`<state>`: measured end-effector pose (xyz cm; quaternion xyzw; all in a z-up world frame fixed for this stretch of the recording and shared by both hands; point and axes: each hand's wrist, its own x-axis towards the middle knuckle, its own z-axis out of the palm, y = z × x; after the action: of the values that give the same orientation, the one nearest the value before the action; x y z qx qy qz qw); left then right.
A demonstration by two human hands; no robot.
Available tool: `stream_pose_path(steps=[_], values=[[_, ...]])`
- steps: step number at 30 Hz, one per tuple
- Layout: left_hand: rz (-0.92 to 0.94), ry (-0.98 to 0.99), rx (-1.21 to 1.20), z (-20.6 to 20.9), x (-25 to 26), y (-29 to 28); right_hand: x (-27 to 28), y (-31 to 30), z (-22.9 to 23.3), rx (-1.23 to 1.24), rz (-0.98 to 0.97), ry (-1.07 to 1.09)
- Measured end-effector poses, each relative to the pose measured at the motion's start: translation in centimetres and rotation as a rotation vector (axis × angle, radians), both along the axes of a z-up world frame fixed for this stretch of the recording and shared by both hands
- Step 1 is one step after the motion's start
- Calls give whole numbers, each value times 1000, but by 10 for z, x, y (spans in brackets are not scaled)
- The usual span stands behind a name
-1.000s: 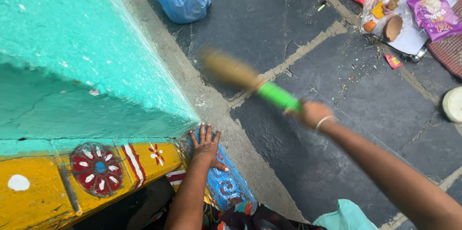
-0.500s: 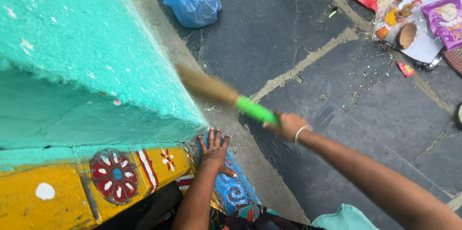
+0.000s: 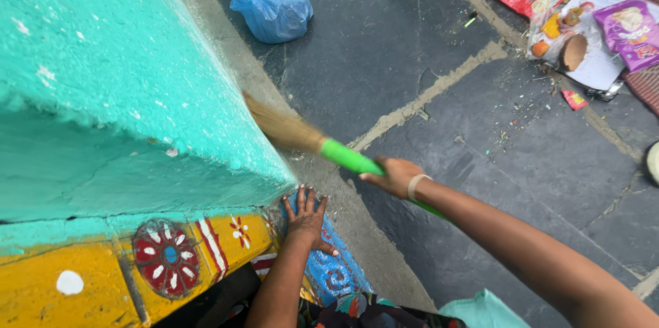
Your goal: The person sweeps a tiled floor with a green-handled broom, gathering scattered debris and wrappers into a pile. They briefly move a pair of flip-flops aside to continue sweeping the area.
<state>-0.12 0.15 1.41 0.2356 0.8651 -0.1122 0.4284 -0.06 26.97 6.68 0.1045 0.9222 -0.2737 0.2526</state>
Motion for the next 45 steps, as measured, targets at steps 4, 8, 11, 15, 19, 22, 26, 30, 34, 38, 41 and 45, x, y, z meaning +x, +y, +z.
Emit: stream_pose_path(steps=[4,8,11,15,19,22,26,30,34,38,41,45], values=[[1,24,32,-1,4,-1,-35,14,-2,76,-79,-15],[-12,12,27,1,1,-6,-54,99,6,-159,-638,-53],[-19,16,35,-1,-1,-4,-31,140,4,-370,-910,121],[-11,27,62,-6,-2,-7,25,176,26,-239,-535,123],[-7,31,48,-10,0,-6,63,179,55,125,-139,-197],[-15,43,42,-14,5,-9,65,184,65,374,129,-204],[-24,73,43,-14,2,-8,51,209,113,808,49,-154],[-29,49,20,-14,2,-6,64,191,174,945,-40,53],[-40,71,10,-13,3,-6,56,155,224,776,158,-209],[-33,88,25,-12,8,-7,49,118,214,850,287,-174],[-41,88,14,-8,7,-6,41,102,201,922,235,76],[-49,64,-1,-5,7,-5,50,118,201,842,23,216]])
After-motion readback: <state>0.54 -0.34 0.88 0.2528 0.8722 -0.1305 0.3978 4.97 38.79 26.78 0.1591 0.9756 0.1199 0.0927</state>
